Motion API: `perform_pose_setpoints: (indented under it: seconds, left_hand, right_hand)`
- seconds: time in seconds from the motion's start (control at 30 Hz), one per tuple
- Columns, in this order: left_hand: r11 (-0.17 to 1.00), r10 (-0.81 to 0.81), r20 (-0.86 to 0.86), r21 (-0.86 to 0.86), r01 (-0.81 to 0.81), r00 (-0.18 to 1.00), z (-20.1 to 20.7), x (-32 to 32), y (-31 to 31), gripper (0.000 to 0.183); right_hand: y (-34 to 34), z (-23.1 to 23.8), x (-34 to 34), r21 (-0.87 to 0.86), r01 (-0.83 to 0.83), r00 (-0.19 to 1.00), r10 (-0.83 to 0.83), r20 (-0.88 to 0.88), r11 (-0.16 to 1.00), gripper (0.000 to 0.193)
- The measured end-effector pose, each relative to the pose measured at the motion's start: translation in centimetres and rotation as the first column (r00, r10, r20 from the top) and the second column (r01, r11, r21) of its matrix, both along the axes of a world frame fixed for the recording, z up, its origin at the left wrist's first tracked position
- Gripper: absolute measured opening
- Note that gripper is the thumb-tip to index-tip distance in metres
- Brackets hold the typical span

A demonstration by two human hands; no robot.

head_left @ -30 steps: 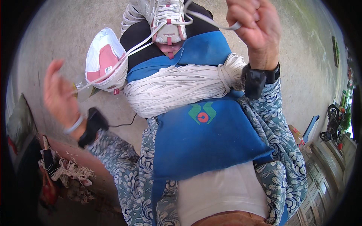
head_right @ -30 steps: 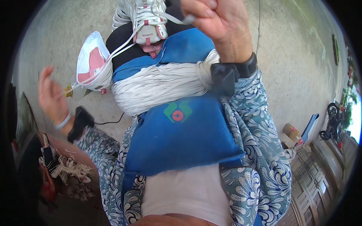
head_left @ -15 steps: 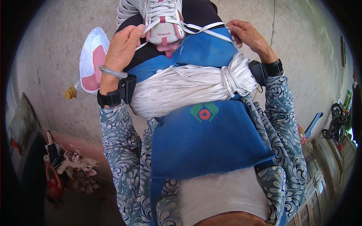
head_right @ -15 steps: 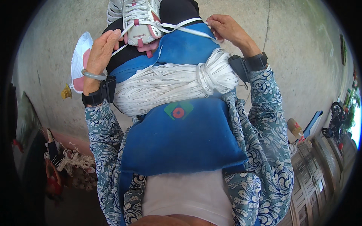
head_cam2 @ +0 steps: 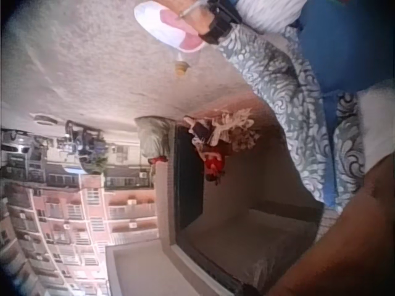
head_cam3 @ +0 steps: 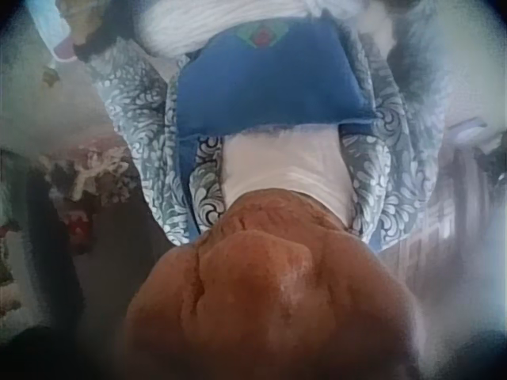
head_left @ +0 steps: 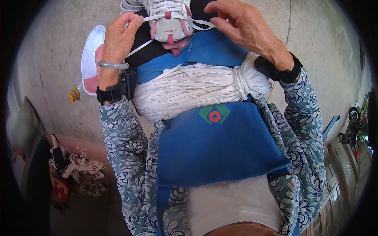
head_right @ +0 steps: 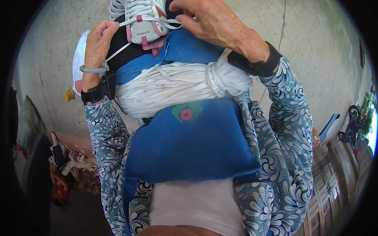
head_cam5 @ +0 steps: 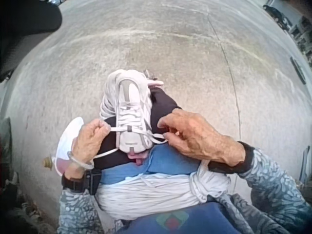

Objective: Lacing a pair of white and pink athletic shoes while sitting outdoors.

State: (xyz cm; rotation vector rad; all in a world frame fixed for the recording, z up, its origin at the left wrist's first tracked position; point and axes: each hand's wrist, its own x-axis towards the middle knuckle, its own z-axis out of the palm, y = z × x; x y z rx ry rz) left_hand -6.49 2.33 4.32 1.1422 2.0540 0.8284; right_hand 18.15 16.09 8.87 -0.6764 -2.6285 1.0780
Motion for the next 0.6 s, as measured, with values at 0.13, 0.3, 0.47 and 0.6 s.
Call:
perform_pose_setpoints:
  seconds: [0.13, 0.3, 0.47, 0.6]
  left_hand:
    - [0.999, -0.006, -0.018, 0.037, 0.007, 1.000, 0.1, -0.1, 0.0, 0.031]
    - [0.999, -0.039, -0.007, -0.005, 0.039, 0.999, -0.1, -0.1, -0.2, 0.032]
    - [0.997, -0.030, -0.037, 0.073, 0.032, 0.999, 0.1, 0.1, -0.3, 0.027]
    - [0.975, 0.019, -0.252, 0.218, 0.038, 0.967, -0.1, 0.3, 0.2, 0.024]
  right_hand:
    - [-1.5, -0.5, -1.0, 0.161, -0.202, 0.979, 0.200, 0.032, 0.966, 0.013]
    - [-2.1, -2.1, -1.0, 0.402, -0.298, 0.929, 0.165, 0.333, 0.866, 0.016]
    - [-1.3, -2.0, -1.1, 0.448, -0.263, 0.958, 0.177, 0.225, 0.854, 0.011]
    - [0.8, 1.0, -1.8, 0.402, 0.092, 0.991, -0.042, -0.131, 0.911, 0.010]
